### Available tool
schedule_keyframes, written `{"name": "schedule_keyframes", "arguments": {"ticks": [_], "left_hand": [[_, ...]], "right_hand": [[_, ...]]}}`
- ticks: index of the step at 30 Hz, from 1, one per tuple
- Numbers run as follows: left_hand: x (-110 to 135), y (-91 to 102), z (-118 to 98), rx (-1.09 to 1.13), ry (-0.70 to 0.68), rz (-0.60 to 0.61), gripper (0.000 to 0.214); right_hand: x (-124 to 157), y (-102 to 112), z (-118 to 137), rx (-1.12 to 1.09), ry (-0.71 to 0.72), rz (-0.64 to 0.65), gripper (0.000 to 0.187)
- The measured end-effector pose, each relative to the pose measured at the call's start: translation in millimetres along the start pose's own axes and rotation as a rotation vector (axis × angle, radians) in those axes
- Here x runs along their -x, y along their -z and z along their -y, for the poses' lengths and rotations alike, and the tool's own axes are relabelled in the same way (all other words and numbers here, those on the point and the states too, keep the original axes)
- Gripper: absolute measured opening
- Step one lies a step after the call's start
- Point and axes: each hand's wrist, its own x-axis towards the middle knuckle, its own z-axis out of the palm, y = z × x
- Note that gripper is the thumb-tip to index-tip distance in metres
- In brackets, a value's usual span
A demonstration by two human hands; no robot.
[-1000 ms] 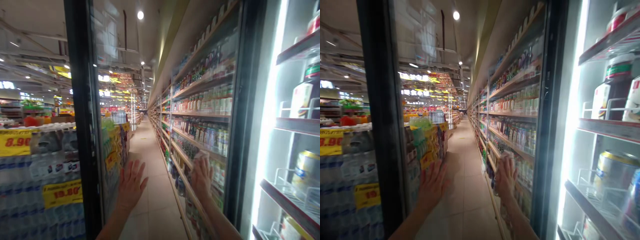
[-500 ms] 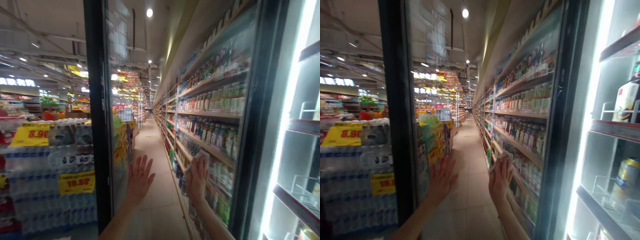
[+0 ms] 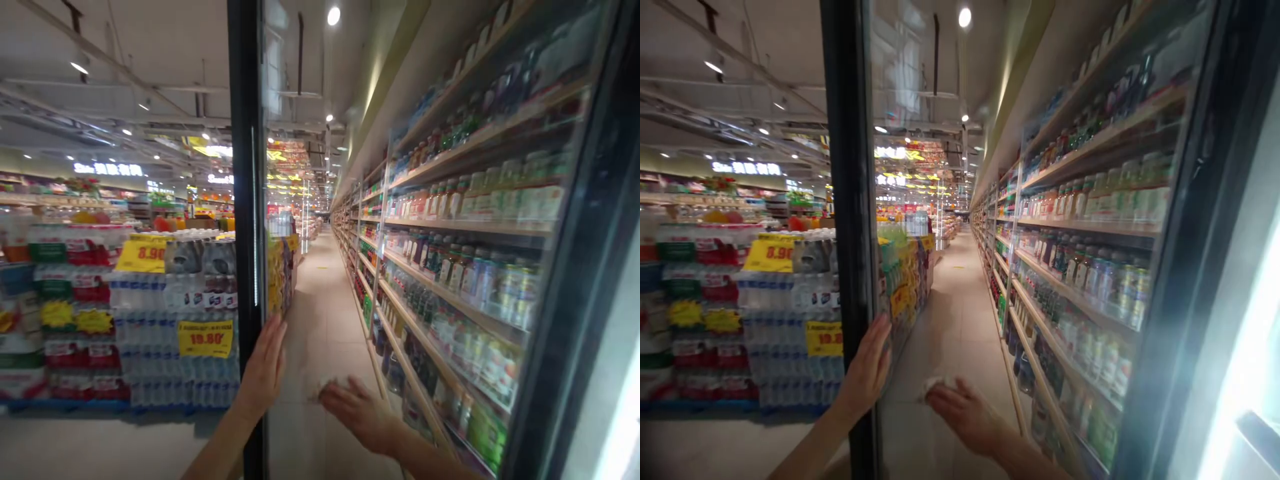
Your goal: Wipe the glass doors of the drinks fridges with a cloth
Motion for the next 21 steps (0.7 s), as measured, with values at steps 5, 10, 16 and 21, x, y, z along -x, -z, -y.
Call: {"name": "schedule_keyframes", "arguments": {"ticks": [5, 10, 16, 21], "left_hand": [[4.1, 10.0, -3.6, 0.223, 0.141, -0.021, 0.058], [4.8, 14.1, -4.2, 0.317, 0.215, -0.081, 0.054], [2.4, 14.4, -6.9, 0.34, 0.161, -0.079, 0.054], [2.2, 7.3, -12.8, 0.284, 0.177, -0.106, 0.055]], "right_hand": [[-54.9, -12.9, 11.2, -0.002, -0.138, -0.053, 0.038], [-78.0, -30.3, 32.3, -0.082, 0.024, -0.034, 0.035], [-94.6, -10.4, -5.9, 0.057, -0.186, -0.171, 0.037], [-62.7, 10.5, -20.6, 0.104, -0.12, -0.134, 0.035]]}}
